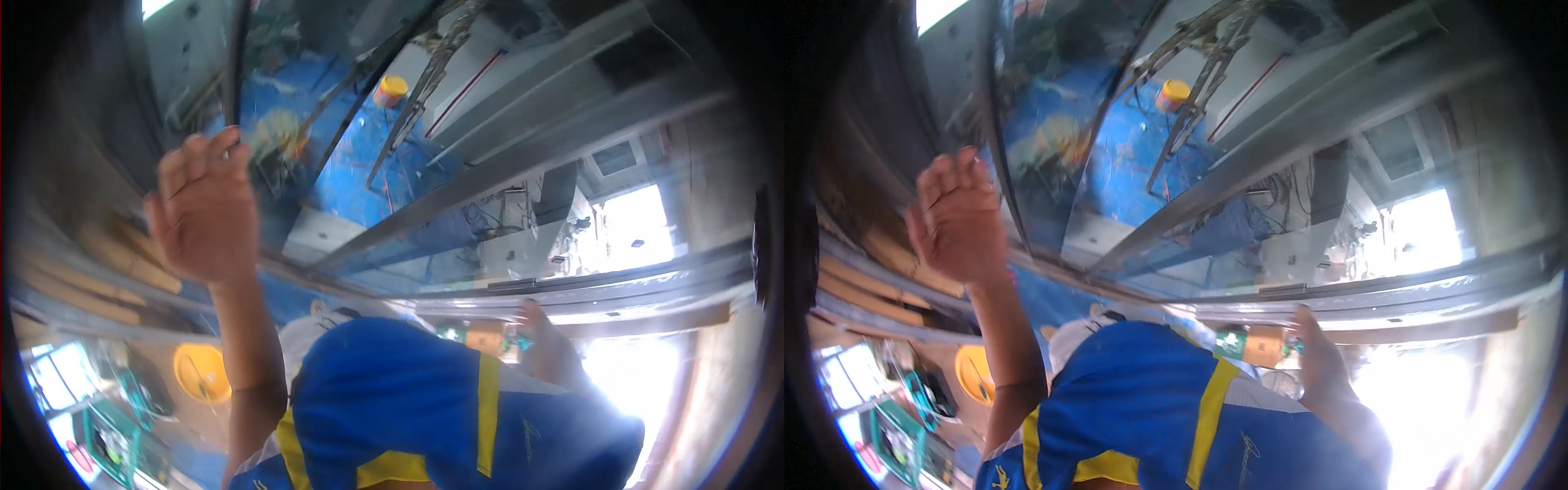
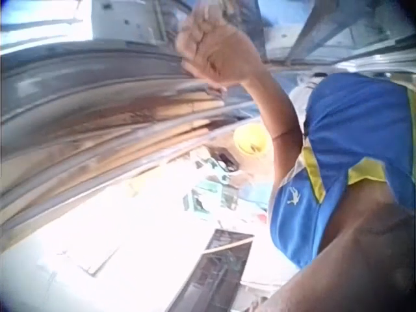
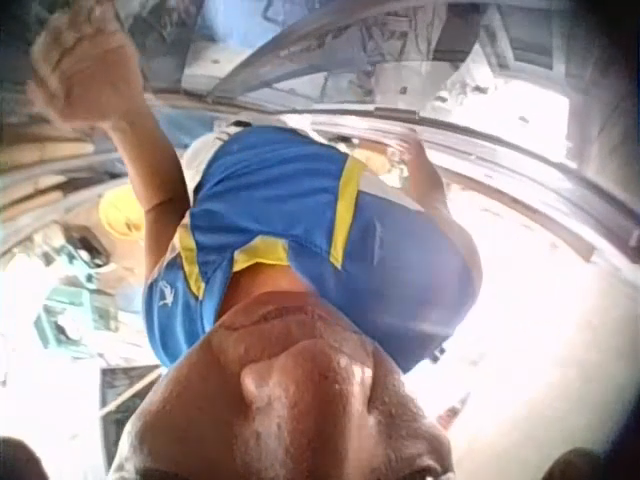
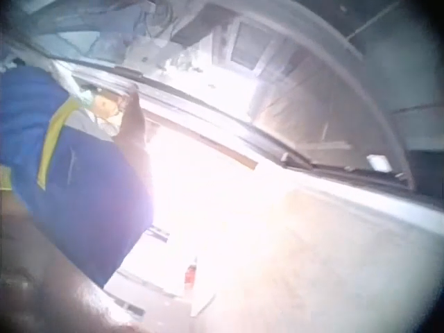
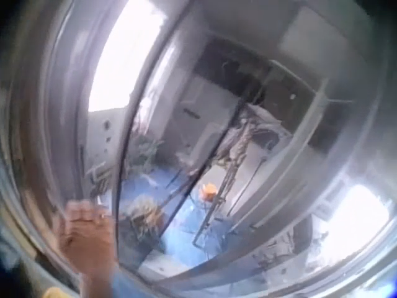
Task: The person installs metal frame components for a sliding glass door by positioning long metal tracks into the door opening and securing a top track piece by hand.
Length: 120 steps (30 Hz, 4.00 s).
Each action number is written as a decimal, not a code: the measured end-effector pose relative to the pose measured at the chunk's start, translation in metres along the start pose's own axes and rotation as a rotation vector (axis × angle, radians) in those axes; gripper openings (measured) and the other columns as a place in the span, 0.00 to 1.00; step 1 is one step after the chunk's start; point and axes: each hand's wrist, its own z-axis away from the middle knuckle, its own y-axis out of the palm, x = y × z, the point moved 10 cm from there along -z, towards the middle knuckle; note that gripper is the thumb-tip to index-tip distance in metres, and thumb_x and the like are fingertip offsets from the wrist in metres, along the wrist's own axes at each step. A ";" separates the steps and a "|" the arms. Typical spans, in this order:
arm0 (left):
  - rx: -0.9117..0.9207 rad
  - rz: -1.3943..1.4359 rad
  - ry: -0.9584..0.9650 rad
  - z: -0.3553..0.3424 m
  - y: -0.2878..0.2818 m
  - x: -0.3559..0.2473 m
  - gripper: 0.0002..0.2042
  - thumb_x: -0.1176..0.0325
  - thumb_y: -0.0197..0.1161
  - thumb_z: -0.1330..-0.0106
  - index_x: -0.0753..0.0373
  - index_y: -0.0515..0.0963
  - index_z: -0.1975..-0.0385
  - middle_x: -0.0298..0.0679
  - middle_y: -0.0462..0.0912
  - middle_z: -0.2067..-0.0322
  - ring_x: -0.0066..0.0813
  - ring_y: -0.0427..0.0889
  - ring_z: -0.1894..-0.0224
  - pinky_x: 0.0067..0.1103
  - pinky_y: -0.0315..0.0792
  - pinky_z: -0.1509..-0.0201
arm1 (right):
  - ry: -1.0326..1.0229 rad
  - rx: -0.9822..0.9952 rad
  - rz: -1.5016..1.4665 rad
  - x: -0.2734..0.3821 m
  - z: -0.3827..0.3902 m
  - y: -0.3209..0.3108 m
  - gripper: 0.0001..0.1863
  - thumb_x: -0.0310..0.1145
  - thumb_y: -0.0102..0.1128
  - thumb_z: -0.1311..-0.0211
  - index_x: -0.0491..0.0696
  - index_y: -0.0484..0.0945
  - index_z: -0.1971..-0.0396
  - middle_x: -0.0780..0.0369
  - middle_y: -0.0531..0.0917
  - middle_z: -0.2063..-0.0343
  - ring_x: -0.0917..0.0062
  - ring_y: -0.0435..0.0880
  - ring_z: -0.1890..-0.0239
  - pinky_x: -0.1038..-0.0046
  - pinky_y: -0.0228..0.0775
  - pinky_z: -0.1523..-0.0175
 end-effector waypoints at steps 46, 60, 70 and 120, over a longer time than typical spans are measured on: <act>0.467 -1.441 0.178 -0.051 0.185 0.228 0.26 0.76 0.60 0.34 0.78 0.68 0.36 0.58 0.76 0.40 0.53 0.76 0.40 0.35 0.68 0.35 | -1.346 -0.341 -0.945 0.215 0.256 0.015 0.26 0.56 0.46 0.22 0.48 0.72 0.71 0.68 0.68 0.82 0.83 0.67 0.80 0.77 0.61 0.72; 0.483 -1.943 0.596 -0.073 0.167 0.161 0.27 0.59 0.49 0.23 0.73 0.63 0.32 0.59 0.61 0.30 0.59 0.57 0.27 0.48 0.50 0.25 | -1.308 -1.090 -0.754 0.187 0.287 0.014 0.20 0.40 0.50 0.22 0.35 0.76 0.50 0.52 0.81 0.62 0.65 0.81 0.60 0.66 0.72 0.55; 0.262 -2.326 0.746 -0.130 0.098 0.084 0.28 0.57 0.40 0.19 0.73 0.61 0.29 0.59 0.52 0.25 0.60 0.48 0.23 0.48 0.46 0.23 | -1.333 -1.450 -0.587 0.181 0.335 0.001 0.13 0.34 0.52 0.24 0.38 0.75 0.57 0.54 0.78 0.64 0.65 0.77 0.64 0.65 0.69 0.59; -0.548 -2.817 0.571 0.018 0.030 -0.144 0.32 0.65 0.61 0.32 0.66 0.59 0.30 0.58 0.61 0.32 0.62 0.58 0.30 0.49 0.51 0.27 | -2.212 0.137 -0.432 0.329 0.493 0.276 0.25 0.34 0.69 0.44 0.43 0.61 0.56 0.54 0.74 0.62 0.67 0.75 0.63 0.65 0.66 0.55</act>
